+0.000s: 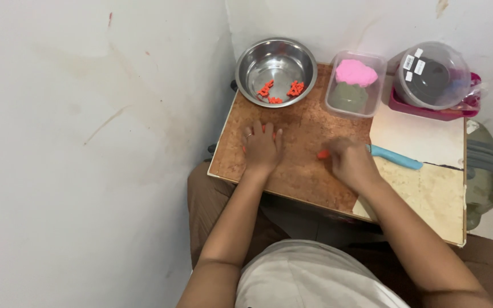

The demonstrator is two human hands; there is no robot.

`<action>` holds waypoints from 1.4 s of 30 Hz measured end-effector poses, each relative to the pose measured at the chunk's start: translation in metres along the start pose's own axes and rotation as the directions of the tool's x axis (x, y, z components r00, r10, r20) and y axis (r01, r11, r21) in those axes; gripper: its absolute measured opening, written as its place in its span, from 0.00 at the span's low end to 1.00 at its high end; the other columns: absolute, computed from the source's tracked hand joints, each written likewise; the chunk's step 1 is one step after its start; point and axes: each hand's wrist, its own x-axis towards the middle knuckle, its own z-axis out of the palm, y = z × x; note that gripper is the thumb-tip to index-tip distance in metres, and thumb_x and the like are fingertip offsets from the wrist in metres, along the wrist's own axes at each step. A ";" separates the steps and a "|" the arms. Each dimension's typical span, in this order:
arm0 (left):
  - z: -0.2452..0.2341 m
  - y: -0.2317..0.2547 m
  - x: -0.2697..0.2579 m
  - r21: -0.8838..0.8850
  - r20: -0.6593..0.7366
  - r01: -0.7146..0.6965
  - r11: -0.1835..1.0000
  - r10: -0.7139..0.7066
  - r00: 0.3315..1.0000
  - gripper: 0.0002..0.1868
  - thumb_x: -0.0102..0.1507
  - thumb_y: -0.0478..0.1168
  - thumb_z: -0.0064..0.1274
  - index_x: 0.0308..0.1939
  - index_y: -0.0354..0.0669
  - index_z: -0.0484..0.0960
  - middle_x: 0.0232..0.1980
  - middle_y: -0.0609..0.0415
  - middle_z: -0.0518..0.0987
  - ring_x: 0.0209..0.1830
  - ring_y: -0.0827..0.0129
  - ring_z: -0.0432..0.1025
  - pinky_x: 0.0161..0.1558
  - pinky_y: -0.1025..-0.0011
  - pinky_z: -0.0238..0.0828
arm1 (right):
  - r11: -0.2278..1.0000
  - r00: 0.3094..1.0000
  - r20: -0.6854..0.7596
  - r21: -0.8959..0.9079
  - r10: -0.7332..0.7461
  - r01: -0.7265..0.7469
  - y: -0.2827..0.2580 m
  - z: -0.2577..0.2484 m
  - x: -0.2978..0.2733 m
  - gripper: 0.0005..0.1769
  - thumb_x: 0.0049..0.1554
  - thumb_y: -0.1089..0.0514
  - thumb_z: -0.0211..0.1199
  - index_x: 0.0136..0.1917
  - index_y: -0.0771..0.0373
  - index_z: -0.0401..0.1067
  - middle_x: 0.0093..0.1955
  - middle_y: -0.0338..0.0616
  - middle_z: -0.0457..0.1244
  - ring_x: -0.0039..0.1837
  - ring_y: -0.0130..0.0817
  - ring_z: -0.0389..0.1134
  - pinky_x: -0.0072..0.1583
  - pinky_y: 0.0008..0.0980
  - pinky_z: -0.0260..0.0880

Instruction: The person rolls orange clay into a thin rope on a wooden board and uses a knife to cut it into small pieces, which are then placed into a metal bowl. The process is repeated multiple times.

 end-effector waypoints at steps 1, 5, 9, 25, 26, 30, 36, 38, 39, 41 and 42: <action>0.002 -0.001 0.000 0.004 -0.020 -0.012 1.000 0.012 1.000 0.14 0.67 0.49 0.49 0.47 0.42 0.78 0.55 0.40 0.71 0.54 0.39 0.65 0.53 0.41 0.61 | 1.000 0.999 -0.031 -0.017 -0.024 0.023 0.001 0.003 0.015 0.12 0.54 0.66 0.62 0.51 0.63 0.79 0.50 0.54 0.70 0.56 0.53 0.69 0.59 0.48 0.69; 0.008 -0.005 -0.004 0.015 -0.028 -0.023 1.000 0.023 0.999 0.13 0.66 0.46 0.49 0.49 0.43 0.78 0.57 0.39 0.71 0.55 0.40 0.65 0.56 0.41 0.60 | 0.977 0.989 -0.035 -0.168 -0.141 0.133 -0.008 0.044 0.066 0.12 0.61 0.57 0.60 0.56 0.61 0.77 0.55 0.53 0.67 0.61 0.54 0.66 0.63 0.53 0.64; 0.012 -0.009 0.000 0.023 0.007 -0.005 1.000 0.004 1.000 0.16 0.63 0.46 0.49 0.52 0.43 0.77 0.58 0.39 0.70 0.56 0.38 0.64 0.57 0.40 0.59 | 0.941 0.955 0.003 -0.174 -0.295 0.291 -0.011 0.065 0.074 0.29 0.63 0.49 0.56 0.73 0.64 0.64 0.71 0.57 0.57 0.76 0.55 0.55 0.75 0.53 0.54; 0.020 -0.012 0.004 0.028 0.078 0.049 0.998 -0.051 0.996 0.20 0.70 0.55 0.45 0.51 0.42 0.76 0.55 0.41 0.71 0.56 0.40 0.65 0.56 0.42 0.58 | 0.938 0.961 0.261 -0.301 -0.092 0.171 0.000 0.059 0.043 0.48 0.61 0.38 0.43 0.83 0.65 0.32 0.86 0.56 0.29 0.86 0.48 0.24 0.79 0.51 0.22; 0.021 -0.012 0.004 0.039 0.064 0.050 0.998 -0.053 0.997 0.19 0.70 0.54 0.45 0.50 0.43 0.76 0.55 0.41 0.71 0.55 0.41 0.65 0.56 0.42 0.59 | 0.953 0.969 0.238 -0.273 -0.066 0.131 -0.002 0.066 0.061 0.48 0.63 0.37 0.42 0.83 0.67 0.31 0.85 0.58 0.28 0.85 0.50 0.24 0.79 0.51 0.22; 0.028 -0.014 0.006 0.072 -0.011 0.068 0.995 -0.068 0.998 0.15 0.70 0.51 0.45 0.48 0.45 0.77 0.54 0.43 0.72 0.55 0.42 0.65 0.59 0.43 0.58 | 0.967 0.986 0.162 -0.244 -0.037 0.076 -0.005 0.070 0.078 0.48 0.63 0.36 0.41 0.83 0.68 0.33 0.85 0.60 0.29 0.85 0.50 0.25 0.79 0.49 0.24; 0.023 -0.017 0.008 0.022 -0.097 -0.014 1.000 0.016 0.995 0.16 0.67 0.52 0.50 0.43 0.42 0.78 0.54 0.38 0.71 0.60 0.38 0.62 0.62 0.40 0.53 | 0.944 0.922 0.357 -0.223 -0.153 0.243 -0.008 0.031 -0.010 0.50 0.58 0.39 0.50 0.82 0.66 0.36 0.85 0.57 0.33 0.85 0.47 0.28 0.80 0.49 0.25; 0.021 -0.016 0.006 -0.039 -0.069 -0.004 0.999 0.001 0.998 0.17 0.67 0.52 0.52 0.43 0.40 0.77 0.55 0.37 0.71 0.61 0.38 0.62 0.62 0.41 0.53 | 0.961 0.921 0.346 -0.141 -0.179 0.240 -0.007 0.017 -0.038 0.50 0.58 0.41 0.51 0.82 0.69 0.36 0.85 0.59 0.33 0.85 0.48 0.28 0.79 0.50 0.26; 0.020 -0.015 0.008 -0.069 -0.058 -0.002 0.998 -0.002 0.998 0.18 0.67 0.52 0.52 0.43 0.39 0.77 0.55 0.36 0.71 0.61 0.38 0.61 0.62 0.41 0.53 | 0.963 0.923 0.344 -0.140 -0.172 0.231 -0.006 0.017 -0.038 0.50 0.58 0.41 0.51 0.82 0.69 0.36 0.85 0.59 0.33 0.85 0.49 0.28 0.79 0.50 0.26; 0.021 -0.013 0.008 -0.055 -0.059 0.004 0.998 -0.007 0.998 0.13 0.69 0.47 0.49 0.45 0.40 0.77 0.57 0.39 0.72 0.63 0.41 0.63 0.66 0.44 0.55 | 0.968 0.925 0.349 -0.136 -0.152 0.210 -0.006 0.019 -0.038 0.50 0.59 0.40 0.50 0.82 0.69 0.36 0.85 0.60 0.32 0.85 0.50 0.27 0.78 0.51 0.25; 0.022 -0.012 0.008 -0.048 -0.063 0.008 0.999 -0.011 0.998 0.11 0.70 0.44 0.48 0.47 0.41 0.77 0.58 0.40 0.72 0.64 0.42 0.63 0.67 0.45 0.57 | 0.964 0.931 0.343 -0.183 -0.122 0.194 -0.006 0.026 -0.030 0.50 0.59 0.39 0.49 0.82 0.67 0.36 0.85 0.58 0.32 0.85 0.48 0.28 0.79 0.50 0.25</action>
